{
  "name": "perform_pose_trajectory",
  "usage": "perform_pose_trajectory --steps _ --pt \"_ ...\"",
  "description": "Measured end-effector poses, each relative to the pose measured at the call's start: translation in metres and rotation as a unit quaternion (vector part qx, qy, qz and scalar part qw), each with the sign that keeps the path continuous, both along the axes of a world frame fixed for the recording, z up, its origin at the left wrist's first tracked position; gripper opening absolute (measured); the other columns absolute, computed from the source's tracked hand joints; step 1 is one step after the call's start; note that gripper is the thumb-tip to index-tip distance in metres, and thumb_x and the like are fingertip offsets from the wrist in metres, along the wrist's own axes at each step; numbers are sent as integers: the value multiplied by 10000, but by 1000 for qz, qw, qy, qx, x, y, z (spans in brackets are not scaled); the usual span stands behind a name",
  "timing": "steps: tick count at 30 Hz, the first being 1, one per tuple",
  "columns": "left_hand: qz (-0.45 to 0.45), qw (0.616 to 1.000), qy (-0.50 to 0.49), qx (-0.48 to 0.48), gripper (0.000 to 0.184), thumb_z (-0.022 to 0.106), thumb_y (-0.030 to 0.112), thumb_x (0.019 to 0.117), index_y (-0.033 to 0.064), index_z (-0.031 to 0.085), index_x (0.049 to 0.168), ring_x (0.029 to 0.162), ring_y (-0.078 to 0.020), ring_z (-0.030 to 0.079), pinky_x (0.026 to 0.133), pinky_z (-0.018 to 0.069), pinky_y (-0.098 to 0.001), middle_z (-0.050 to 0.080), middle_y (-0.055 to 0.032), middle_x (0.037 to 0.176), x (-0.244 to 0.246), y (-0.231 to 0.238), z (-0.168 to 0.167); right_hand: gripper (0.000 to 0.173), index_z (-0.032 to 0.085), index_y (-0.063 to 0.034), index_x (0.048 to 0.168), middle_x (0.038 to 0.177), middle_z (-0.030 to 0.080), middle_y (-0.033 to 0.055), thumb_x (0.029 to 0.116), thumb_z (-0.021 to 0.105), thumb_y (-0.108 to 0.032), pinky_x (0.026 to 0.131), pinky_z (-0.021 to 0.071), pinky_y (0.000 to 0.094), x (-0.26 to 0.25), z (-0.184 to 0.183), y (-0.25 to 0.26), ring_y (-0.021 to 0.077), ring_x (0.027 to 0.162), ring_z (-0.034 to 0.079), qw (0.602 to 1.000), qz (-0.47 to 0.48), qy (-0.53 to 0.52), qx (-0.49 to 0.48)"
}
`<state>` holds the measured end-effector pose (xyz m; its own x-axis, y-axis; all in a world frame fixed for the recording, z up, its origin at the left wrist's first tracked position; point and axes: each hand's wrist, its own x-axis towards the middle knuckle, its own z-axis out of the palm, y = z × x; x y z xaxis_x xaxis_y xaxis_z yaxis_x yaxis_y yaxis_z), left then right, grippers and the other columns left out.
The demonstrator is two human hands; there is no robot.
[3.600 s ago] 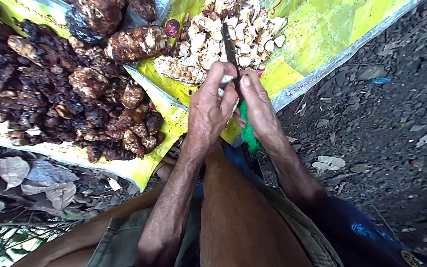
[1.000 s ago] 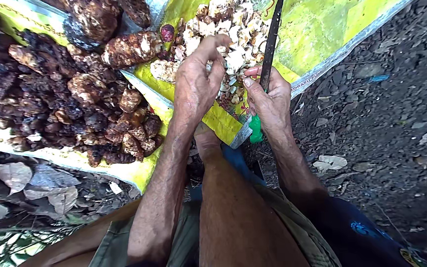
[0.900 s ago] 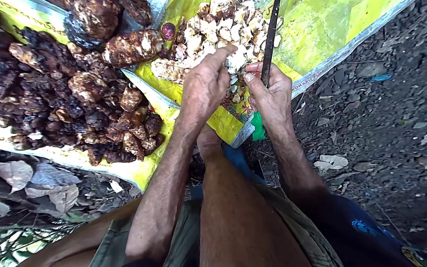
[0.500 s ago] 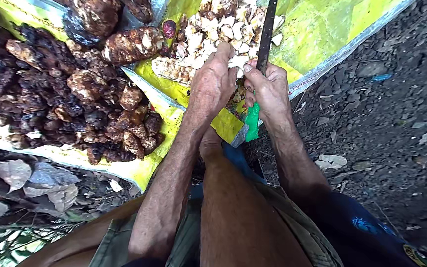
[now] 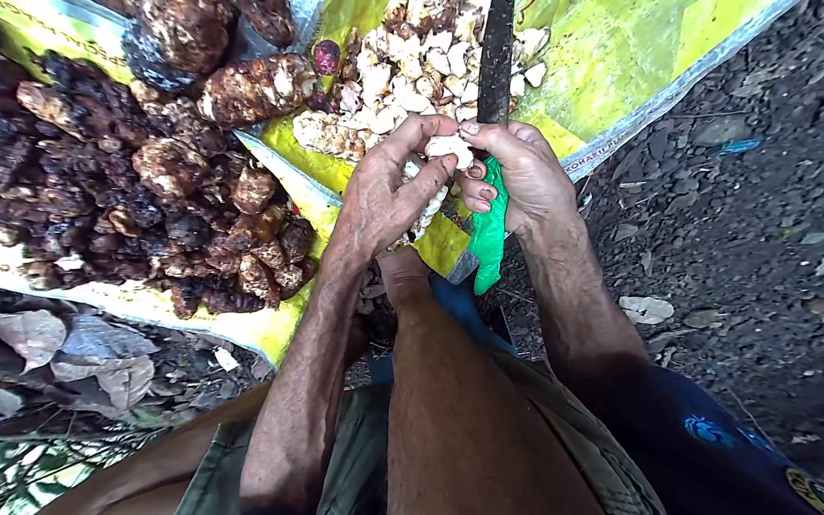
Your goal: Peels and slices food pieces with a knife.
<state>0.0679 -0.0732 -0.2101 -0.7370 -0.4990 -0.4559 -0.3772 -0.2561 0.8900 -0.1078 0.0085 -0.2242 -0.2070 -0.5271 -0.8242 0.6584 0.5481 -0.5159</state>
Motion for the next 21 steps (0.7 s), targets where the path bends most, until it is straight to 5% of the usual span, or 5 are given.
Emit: perform_pose_trajectory --steps 4,7,14,18,21 --pt "30 995 72 57 384 564 81 968 47 611 1348 874 -122 694 763 607 -307 699 -70 1137 -9 -4 -32 208 622 -56 1021 606 490 -5 1077 479 -198 344 424 212 2 7 -2 68 390 436 1000 5 8 -8" --pt "68 992 72 82 335 543 77 986 14 606 1309 777 -164 702 677 622 -339 703 -79 976 -10 0 -36 444 650 -60 1106 643 517 -8 1124 303 -337 349 412 214 5 9 0 71 403 433 998 43 42 -26" --pt "121 992 37 -5 205 620 144 979 59 636 1165 842 -112 692 747 597 -311 701 -10 929 -14 6 -38 694 590 -56 1285 645 538 -4 1098 65 -469 365 401 242 15 15 17 97 420 438 983 80 155 -56" --pt "129 990 50 -8 183 617 127 980 54 631 1147 825 -109 672 732 576 -297 690 -15 915 -17 10 -35 611 569 -95 911 608 524 22 1107 144 -488 358 386 254 24 27 23 121 404 432 978 107 174 -48" --pt "125 992 19 5 133 587 113 1015 100 597 1147 764 -138 653 635 568 -267 665 -32 912 -19 23 -19 637 533 -120 847 578 445 34 1083 172 -589 403 372 241 35 46 23 134 414 420 986 109 124 12"
